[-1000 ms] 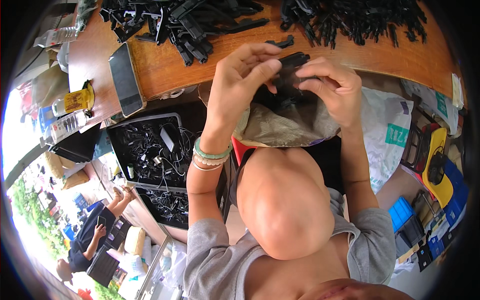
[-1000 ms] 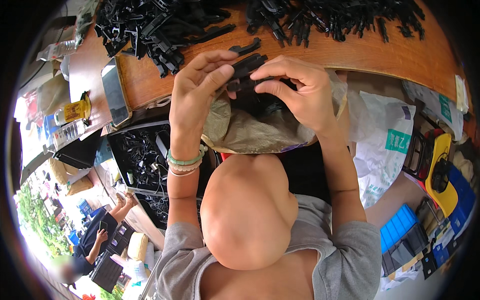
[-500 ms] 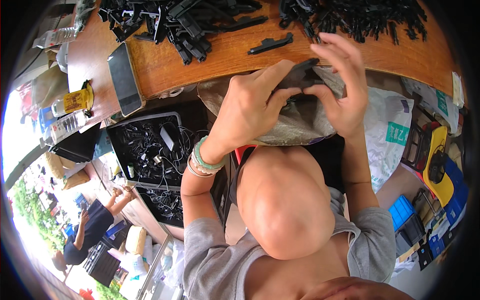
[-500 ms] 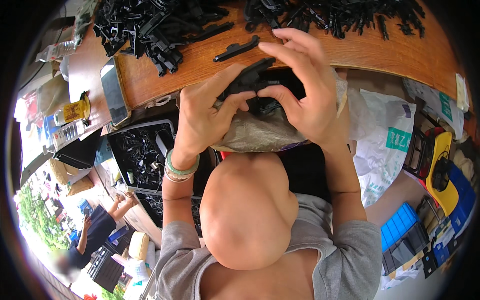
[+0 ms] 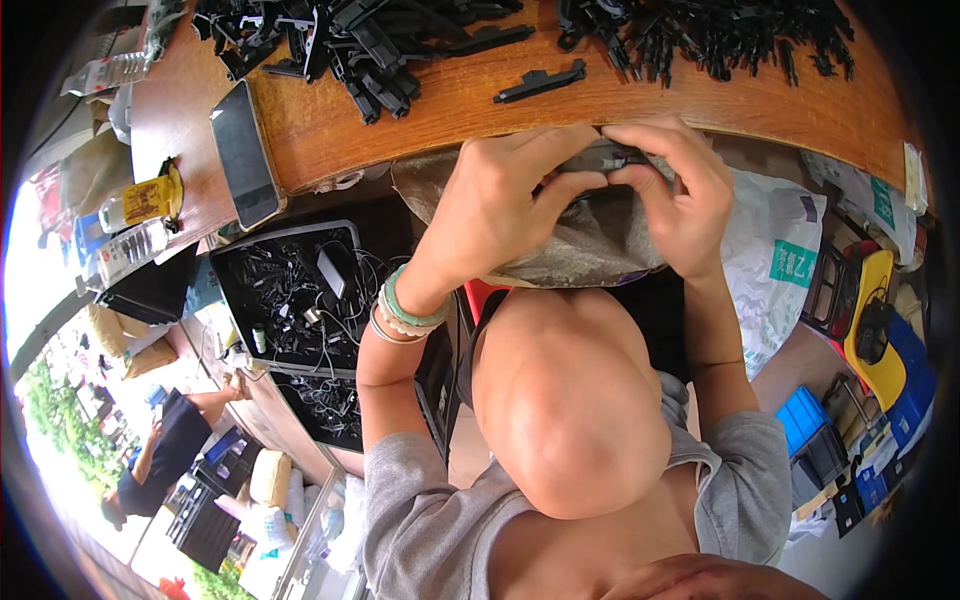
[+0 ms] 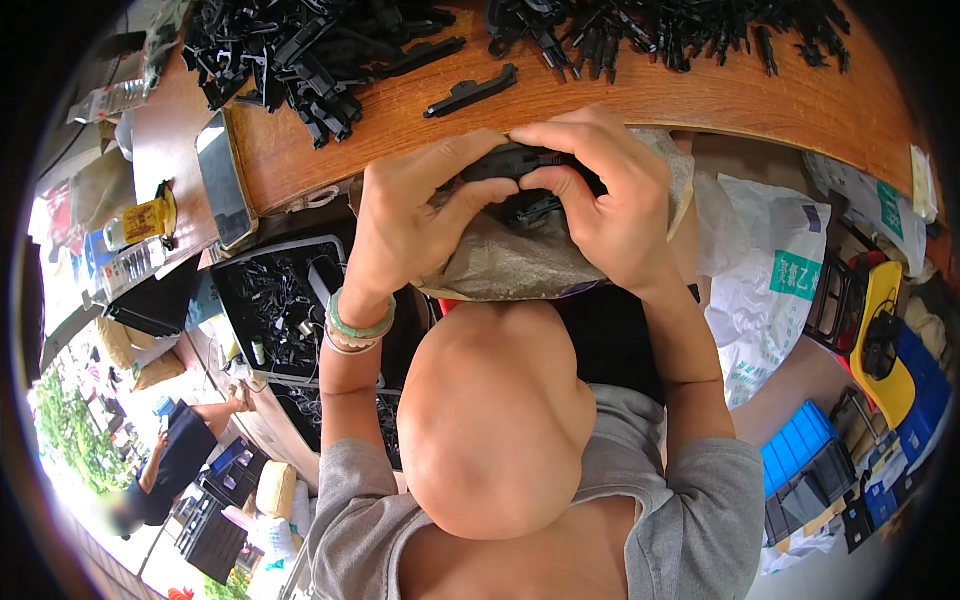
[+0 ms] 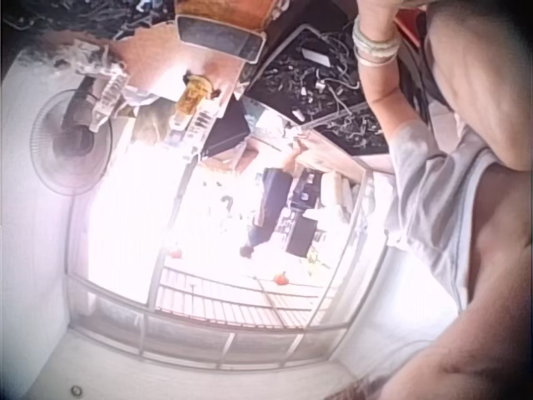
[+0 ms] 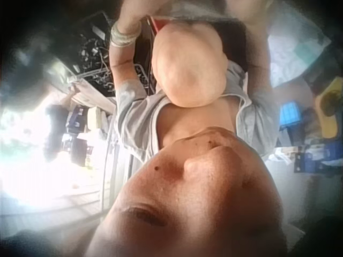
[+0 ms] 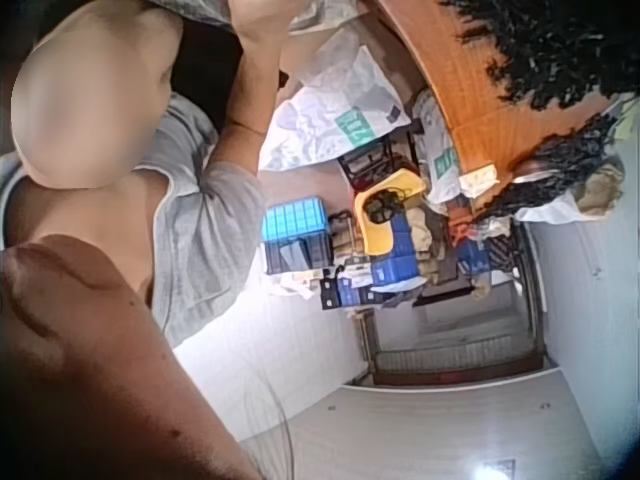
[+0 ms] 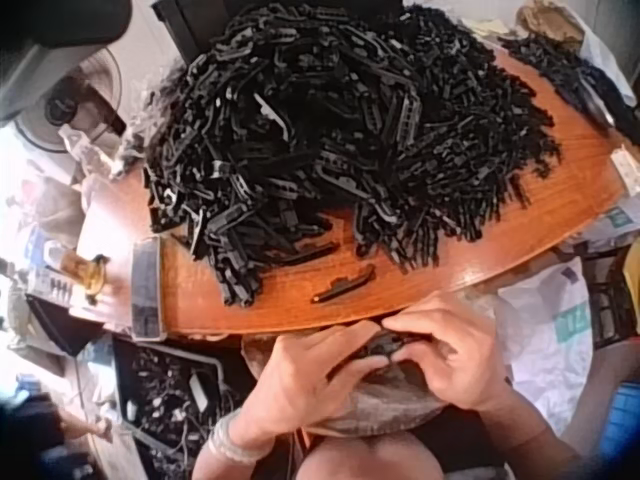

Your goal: The person repeatedly picks up plastic components from a desk, assembles the pieces together by hand, and places the assembled parts into a bag.

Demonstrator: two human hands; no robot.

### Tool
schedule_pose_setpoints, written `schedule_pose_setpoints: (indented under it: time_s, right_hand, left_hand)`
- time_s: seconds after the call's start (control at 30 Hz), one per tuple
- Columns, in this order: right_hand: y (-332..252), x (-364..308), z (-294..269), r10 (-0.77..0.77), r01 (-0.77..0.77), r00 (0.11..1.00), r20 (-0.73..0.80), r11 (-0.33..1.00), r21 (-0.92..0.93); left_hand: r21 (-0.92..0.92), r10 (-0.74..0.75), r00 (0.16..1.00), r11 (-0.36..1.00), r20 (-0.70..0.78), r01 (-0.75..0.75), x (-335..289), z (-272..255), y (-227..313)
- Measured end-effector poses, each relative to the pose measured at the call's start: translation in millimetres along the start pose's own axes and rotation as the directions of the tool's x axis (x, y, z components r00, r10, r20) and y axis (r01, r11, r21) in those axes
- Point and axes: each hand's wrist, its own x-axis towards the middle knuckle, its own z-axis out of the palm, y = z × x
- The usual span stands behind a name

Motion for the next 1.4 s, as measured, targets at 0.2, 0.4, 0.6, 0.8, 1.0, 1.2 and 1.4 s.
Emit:
schedule_pose_setpoints:
  time_s: [0.2, 0.4, 0.6, 0.8, 1.0, 1.2, 1.4]
  right_hand:
    - [-1.4, -0.1, -0.7, 0.106, -0.108, 0.994, 0.035, 0.992, 0.062]
    - [-2.1, -1.8, -0.7, 0.061, -0.061, 0.998, 0.014, 0.998, 0.006]
    - [-2.1, 1.6, -2.6, 0.053, -0.055, 0.998, 0.044, 0.997, 0.049]
    - [2.5, -0.6, -5.7, 0.073, -0.079, 0.996, 0.057, 0.99, 0.115]
    - [0.3, 2.9, -10.8, 0.02, -0.028, 0.998, 0.065, 0.993, 0.117]
    - [4.1, 11.8, -21.2, 0.041, -0.053, 0.972, 0.233, 0.998, 0.045]
    - [40.3, 51.5, -14.1, -0.123, 0.113, 0.991, -0.047, 0.978, -0.176]
  left_hand:
    - [0.012, -0.104, 0.992, 0.995, 0.078, 0.103, -1.8, -1.1, -2.5]
    - [-0.022, -0.028, 1.0, 0.999, 0.0, 0.028, -1.3, 1.5, -2.2]
    - [-0.159, -0.225, 0.971, 0.959, 0.078, 0.235, -7.0, 0.6, 0.1]
    - [-0.092, -0.137, 0.99, 0.986, 0.017, 0.138, -7.4, 3.3, 2.7]
    - [-0.273, -0.254, 0.965, 0.926, 0.06, 0.26, -6.9, 4.1, 2.7]
    - [0.113, 0.151, 0.986, 0.983, -0.072, -0.142, 0.0, -4.9, -17.3]
    - [0.555, 0.218, 0.967, 0.824, -0.132, -0.11, 24.6, -0.5, -36.1]
